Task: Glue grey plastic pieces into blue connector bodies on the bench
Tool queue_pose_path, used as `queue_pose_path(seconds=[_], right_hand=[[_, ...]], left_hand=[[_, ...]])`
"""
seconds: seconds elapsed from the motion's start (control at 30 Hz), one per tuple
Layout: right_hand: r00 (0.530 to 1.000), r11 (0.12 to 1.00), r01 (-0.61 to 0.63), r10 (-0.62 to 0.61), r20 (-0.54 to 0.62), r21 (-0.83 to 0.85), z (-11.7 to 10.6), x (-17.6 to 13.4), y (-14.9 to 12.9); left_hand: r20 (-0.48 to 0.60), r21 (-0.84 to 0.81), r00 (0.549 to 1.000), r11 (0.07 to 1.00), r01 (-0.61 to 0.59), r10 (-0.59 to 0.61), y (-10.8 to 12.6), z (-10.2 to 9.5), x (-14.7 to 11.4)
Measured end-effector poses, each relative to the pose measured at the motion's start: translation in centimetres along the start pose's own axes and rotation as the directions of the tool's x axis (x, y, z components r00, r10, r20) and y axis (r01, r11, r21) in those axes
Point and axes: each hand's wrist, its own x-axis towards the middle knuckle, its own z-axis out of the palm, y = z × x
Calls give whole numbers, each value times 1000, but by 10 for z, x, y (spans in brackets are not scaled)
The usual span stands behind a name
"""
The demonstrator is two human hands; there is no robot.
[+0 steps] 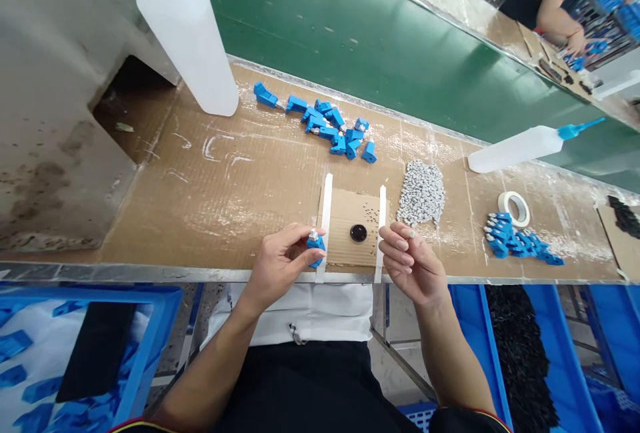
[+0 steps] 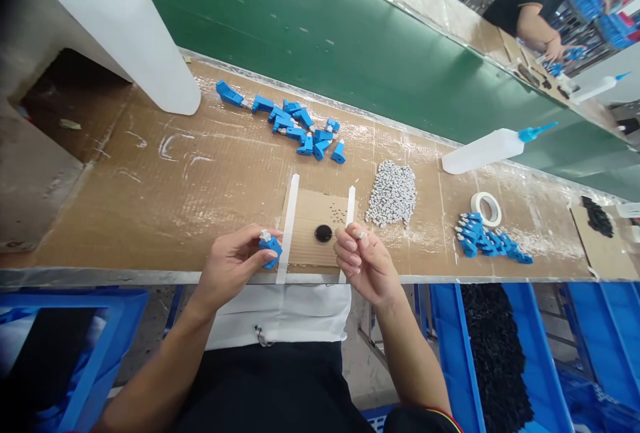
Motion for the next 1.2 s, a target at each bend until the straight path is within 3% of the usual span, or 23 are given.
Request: queue_pose_path(seconds=[0.17, 0.33, 0.5, 0.67, 0.8, 1.03, 1.2], right_hand=[[990, 959, 139, -141, 6, -248, 13, -5, 6], [924, 742, 339, -378, 58, -579, 38, -8, 35], [856, 587, 456, -494, 151, -668, 52, 2, 58], [809, 480, 481, -566, 160, -734, 57, 8, 63], [801, 449, 481, -575, 169, -753, 59, 8, 63], [844, 499, 420, -521, 124, -758, 58, 8, 62], [837, 489, 437, -528, 143, -755, 56, 9, 63]], left_hand=[[11, -71, 999, 996, 46, -45, 3, 0, 1], [32, -175, 995, 979, 103, -99, 9, 1, 3], [40, -213, 995, 972, 100, -94, 9, 2, 2], [22, -209, 998, 976, 67, -64, 4, 2, 1], [26, -189, 999, 981, 39, -35, 3, 2, 2], [28, -107, 999, 994, 32, -29, 5, 2, 1], [32, -87, 999, 996, -19, 22, 3, 1, 1]])
